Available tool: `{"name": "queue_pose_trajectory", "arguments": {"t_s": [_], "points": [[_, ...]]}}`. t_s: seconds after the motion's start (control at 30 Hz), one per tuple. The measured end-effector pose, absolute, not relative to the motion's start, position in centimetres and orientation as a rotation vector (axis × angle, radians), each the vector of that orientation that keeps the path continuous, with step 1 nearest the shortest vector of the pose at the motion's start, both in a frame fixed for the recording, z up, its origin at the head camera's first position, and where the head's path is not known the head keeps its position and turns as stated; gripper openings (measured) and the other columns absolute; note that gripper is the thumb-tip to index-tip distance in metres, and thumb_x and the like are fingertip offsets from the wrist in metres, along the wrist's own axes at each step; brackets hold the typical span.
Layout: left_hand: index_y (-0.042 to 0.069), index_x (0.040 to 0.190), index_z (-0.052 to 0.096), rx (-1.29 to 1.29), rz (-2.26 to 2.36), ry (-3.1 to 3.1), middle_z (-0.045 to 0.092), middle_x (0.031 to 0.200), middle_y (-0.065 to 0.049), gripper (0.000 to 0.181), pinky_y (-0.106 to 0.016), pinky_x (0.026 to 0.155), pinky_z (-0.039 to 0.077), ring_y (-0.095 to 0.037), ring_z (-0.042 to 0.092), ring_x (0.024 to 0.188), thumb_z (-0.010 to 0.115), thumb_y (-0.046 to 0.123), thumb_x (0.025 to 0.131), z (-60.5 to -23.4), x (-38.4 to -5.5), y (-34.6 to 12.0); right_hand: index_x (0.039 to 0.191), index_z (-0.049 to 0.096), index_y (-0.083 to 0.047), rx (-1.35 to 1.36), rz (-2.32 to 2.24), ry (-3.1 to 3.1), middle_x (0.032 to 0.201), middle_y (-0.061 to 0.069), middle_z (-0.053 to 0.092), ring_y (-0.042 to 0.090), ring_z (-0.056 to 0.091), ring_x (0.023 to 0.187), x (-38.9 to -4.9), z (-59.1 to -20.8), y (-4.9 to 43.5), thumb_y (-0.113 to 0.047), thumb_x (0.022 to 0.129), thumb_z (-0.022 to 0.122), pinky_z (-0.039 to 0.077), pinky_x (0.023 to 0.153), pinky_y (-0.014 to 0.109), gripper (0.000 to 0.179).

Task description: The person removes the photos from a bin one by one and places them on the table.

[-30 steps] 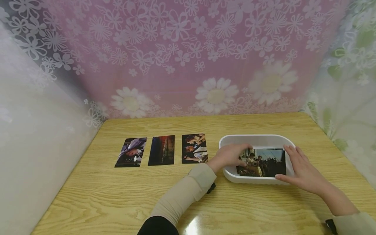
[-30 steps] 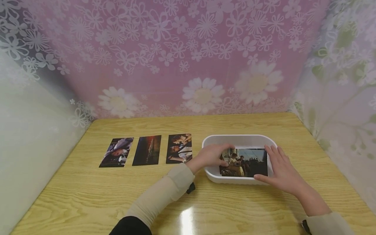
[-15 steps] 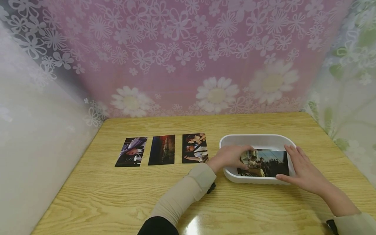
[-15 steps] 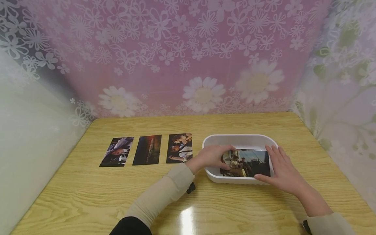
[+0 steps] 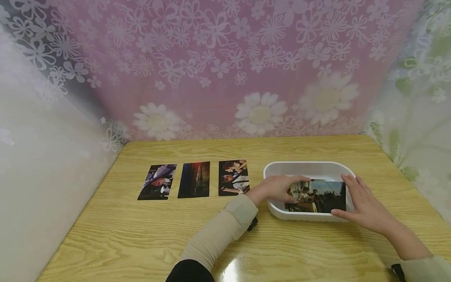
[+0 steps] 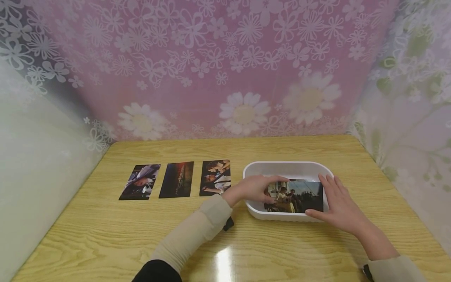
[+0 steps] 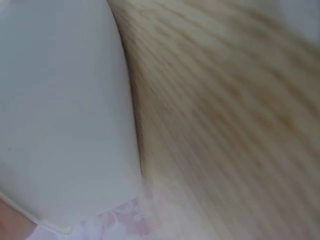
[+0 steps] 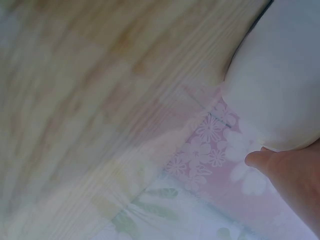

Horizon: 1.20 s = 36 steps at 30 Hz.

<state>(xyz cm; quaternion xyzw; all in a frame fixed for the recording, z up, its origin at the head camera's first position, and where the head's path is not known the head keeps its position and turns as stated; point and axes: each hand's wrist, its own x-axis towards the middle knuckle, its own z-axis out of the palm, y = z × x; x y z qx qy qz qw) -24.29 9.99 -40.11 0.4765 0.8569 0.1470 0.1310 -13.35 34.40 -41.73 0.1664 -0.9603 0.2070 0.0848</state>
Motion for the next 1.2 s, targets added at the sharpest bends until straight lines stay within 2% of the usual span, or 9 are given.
{"name": "queue_pose_trajectory", "arguments": {"t_s": [0.23, 0.33, 0.4, 0.5, 0.7, 0.83, 0.97, 1.1, 1.2], "points": [[0.025, 0.138, 0.029, 1.300, 0.850, 2.328, 0.054, 0.110, 0.005, 0.066, -0.015, 0.056, 0.042, 0.000, 0.054, 0.059, 0.064, 0.017, 0.082, -40.2, -24.8, 9.6, 0.142, 0.001, -0.002, 0.520, 0.627, -2.846, 0.141, 0.028, 0.007, 0.036, -0.011, 0.129, -13.5, -41.7, 34.4, -0.034, 0.073, 0.071, -0.010, 0.100, 0.048, 0.103], [0.023, 0.138, 0.027, 1.216, 1.108, 2.167, 0.037, 0.133, 0.003, 0.067, -0.021, 0.057, 0.047, -0.006, 0.058, 0.059, 0.062, 0.008, 0.083, -40.1, -25.0, 9.1, 0.141, 0.003, 0.000, 0.528, 0.621, -2.837, 0.140, 0.029, 0.010, 0.036, -0.009, 0.130, -13.5, -41.9, 34.5, -0.034, 0.072, 0.071, -0.009, 0.101, 0.045, 0.104], [0.023, 0.138, 0.028, 1.142, 1.287, 2.038, 0.026, 0.140, 0.003, 0.068, -0.027, 0.059, 0.050, -0.011, 0.061, 0.060, 0.060, 0.002, 0.083, -39.9, -25.1, 8.8, 0.141, 0.004, 0.001, 0.535, 0.613, -2.821, 0.139, 0.030, 0.012, 0.036, -0.008, 0.130, -13.5, -42.0, 34.5, -0.034, 0.071, 0.072, -0.009, 0.102, 0.042, 0.104], [0.023, 0.137, 0.031, 1.065, 1.470, 1.892, 0.023, 0.140, 0.007, 0.066, -0.035, 0.064, 0.051, -0.016, 0.062, 0.062, 0.059, -0.002, 0.082, -39.7, -25.2, 8.2, 0.140, 0.006, 0.003, 0.547, 0.601, -2.794, 0.137, 0.031, 0.015, 0.037, -0.006, 0.130, -13.6, -42.0, 34.5, -0.033, 0.069, 0.073, -0.007, 0.103, 0.041, 0.104], [0.018, 0.133, 0.040, 0.951, 1.642, 1.747, 0.032, 0.135, 0.005, 0.060, -0.044, 0.071, 0.048, -0.022, 0.064, 0.069, 0.060, -0.004, 0.081, -39.0, -24.8, 6.5, 0.140, 0.006, 0.002, 0.534, 0.592, -2.797, 0.137, 0.031, 0.015, 0.037, -0.007, 0.130, -13.6, -41.8, 34.6, -0.034, 0.070, 0.073, -0.007, 0.102, 0.042, 0.104], [0.015, 0.127, 0.050, 0.899, 1.664, 1.877, 0.045, 0.127, 0.004, 0.051, -0.038, 0.067, 0.050, -0.031, 0.062, 0.074, 0.066, 0.005, 0.079, -38.6, -24.2, 5.0, 0.140, 0.007, 0.003, 0.532, 0.588, -2.800, 0.137, 0.030, 0.015, 0.038, -0.006, 0.130, -13.6, -41.8, 34.5, -0.034, 0.070, 0.073, -0.006, 0.102, 0.043, 0.104], [0.012, 0.123, 0.055, 0.876, 1.684, 1.965, 0.052, 0.120, 0.001, 0.039, -0.034, 0.066, 0.050, -0.037, 0.058, 0.077, 0.061, 0.011, 0.084, -38.5, -23.5, 3.0, 0.140, 0.007, 0.002, 0.532, 0.584, -2.796, 0.137, 0.030, 0.016, 0.038, -0.005, 0.129, -13.5, -41.9, 34.4, -0.035, 0.069, 0.073, -0.006, 0.102, 0.044, 0.104], [0.008, 0.121, 0.056, 0.842, 1.728, 2.002, 0.055, 0.114, -0.005, 0.031, -0.037, 0.060, 0.049, -0.029, 0.058, 0.073, 0.050, 0.009, 0.091, -38.6, -22.8, 0.8, 0.141, 0.008, 0.002, 0.530, 0.582, -2.788, 0.137, 0.030, 0.017, 0.039, -0.004, 0.129, -13.5, -42.0, 34.5, -0.035, 0.068, 0.074, -0.005, 0.103, 0.043, 0.105], [0.006, 0.118, 0.058, 0.820, 1.741, 2.048, 0.056, 0.115, -0.007, 0.029, -0.040, 0.058, 0.047, -0.016, 0.058, 0.067, 0.051, 0.007, 0.090, -38.4, -21.9, -1.0, 0.141, 0.008, 0.002, 0.526, 0.588, -2.787, 0.136, 0.030, 0.016, 0.039, -0.004, 0.129, -13.5, -42.0, 34.5, -0.035, 0.068, 0.074, -0.006, 0.103, 0.043, 0.105]]}}
